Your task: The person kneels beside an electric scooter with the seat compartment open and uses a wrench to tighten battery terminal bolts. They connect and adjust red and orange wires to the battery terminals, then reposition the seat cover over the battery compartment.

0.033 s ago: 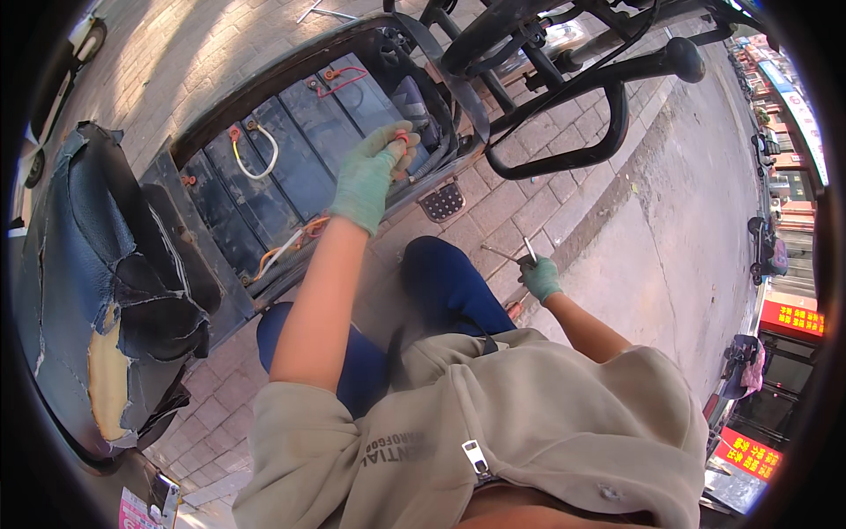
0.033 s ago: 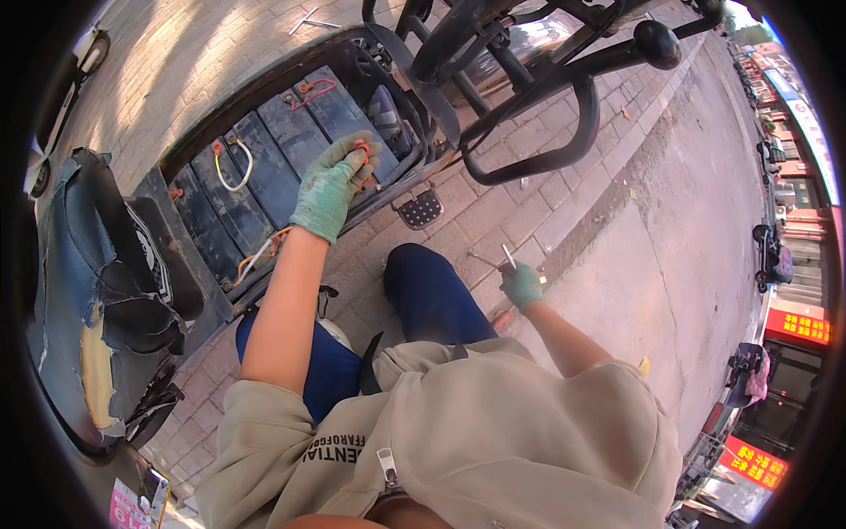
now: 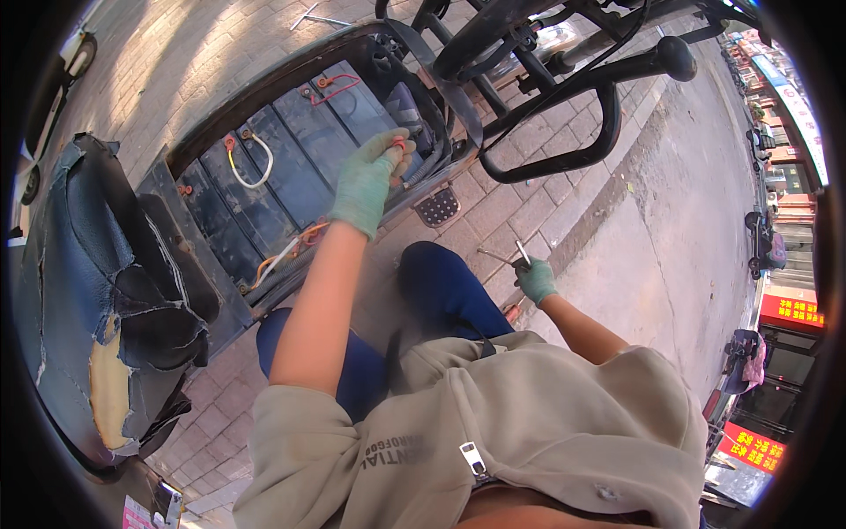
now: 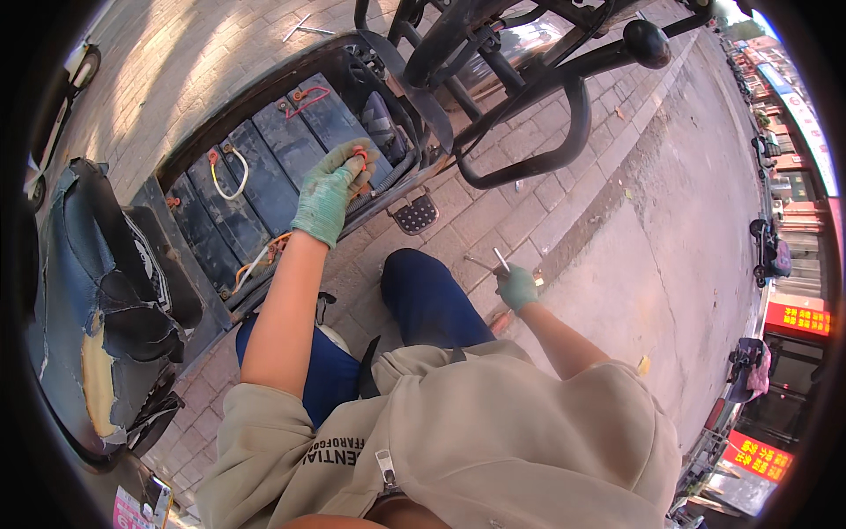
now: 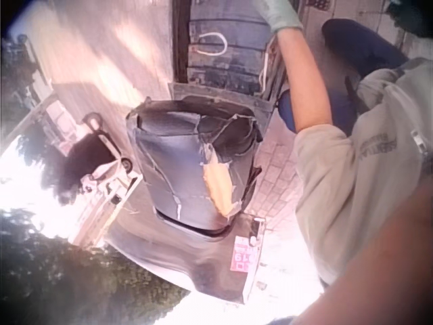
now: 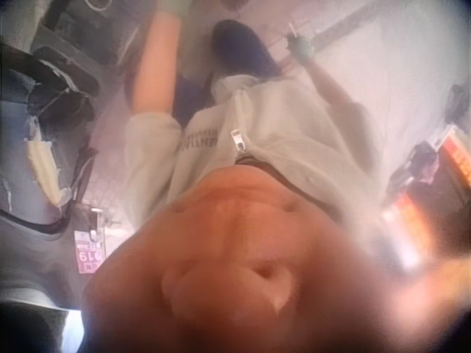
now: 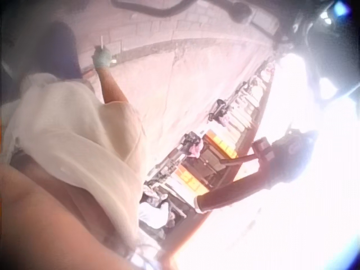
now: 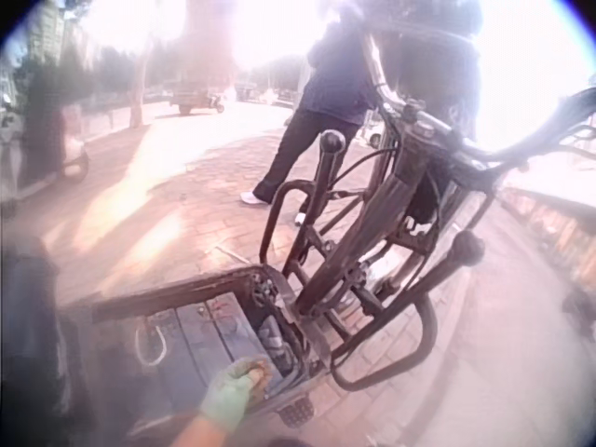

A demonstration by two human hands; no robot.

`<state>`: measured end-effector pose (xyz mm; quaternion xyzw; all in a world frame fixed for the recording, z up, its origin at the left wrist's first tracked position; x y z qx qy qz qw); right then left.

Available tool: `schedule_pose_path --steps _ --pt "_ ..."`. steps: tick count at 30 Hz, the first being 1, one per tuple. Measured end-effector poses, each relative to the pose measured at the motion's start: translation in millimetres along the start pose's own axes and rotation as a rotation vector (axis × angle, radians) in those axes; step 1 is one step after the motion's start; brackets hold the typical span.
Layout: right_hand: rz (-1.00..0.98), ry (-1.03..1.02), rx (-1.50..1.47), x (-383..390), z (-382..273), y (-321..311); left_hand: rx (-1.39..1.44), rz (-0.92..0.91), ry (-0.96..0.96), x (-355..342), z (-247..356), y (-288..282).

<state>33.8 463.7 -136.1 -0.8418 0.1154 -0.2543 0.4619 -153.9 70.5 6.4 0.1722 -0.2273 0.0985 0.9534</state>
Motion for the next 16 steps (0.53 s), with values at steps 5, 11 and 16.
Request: schedule_pose_path --steps 5,11,16 --pt "0.064 -0.085 0.294 6 -36 -5 -0.253 0.027 0.199 -32 -22 9" --pt "-0.004 -0.077 0.309 12 -38 -1 -0.4 -0.006 0.171 -48 -43 8" --pt "0.005 -0.074 0.292 11 -33 -1 -0.65 0.015 0.393 -52 -50 12"
Point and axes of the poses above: each hand's wrist, its own x-axis away from the middle knuckle, its own y-axis out of the palm, z = x × y, the point moved 3 cm from there along -x, towards the middle knuckle, and after that the axes turned 13 degrees about z, right-handed, at the moved point
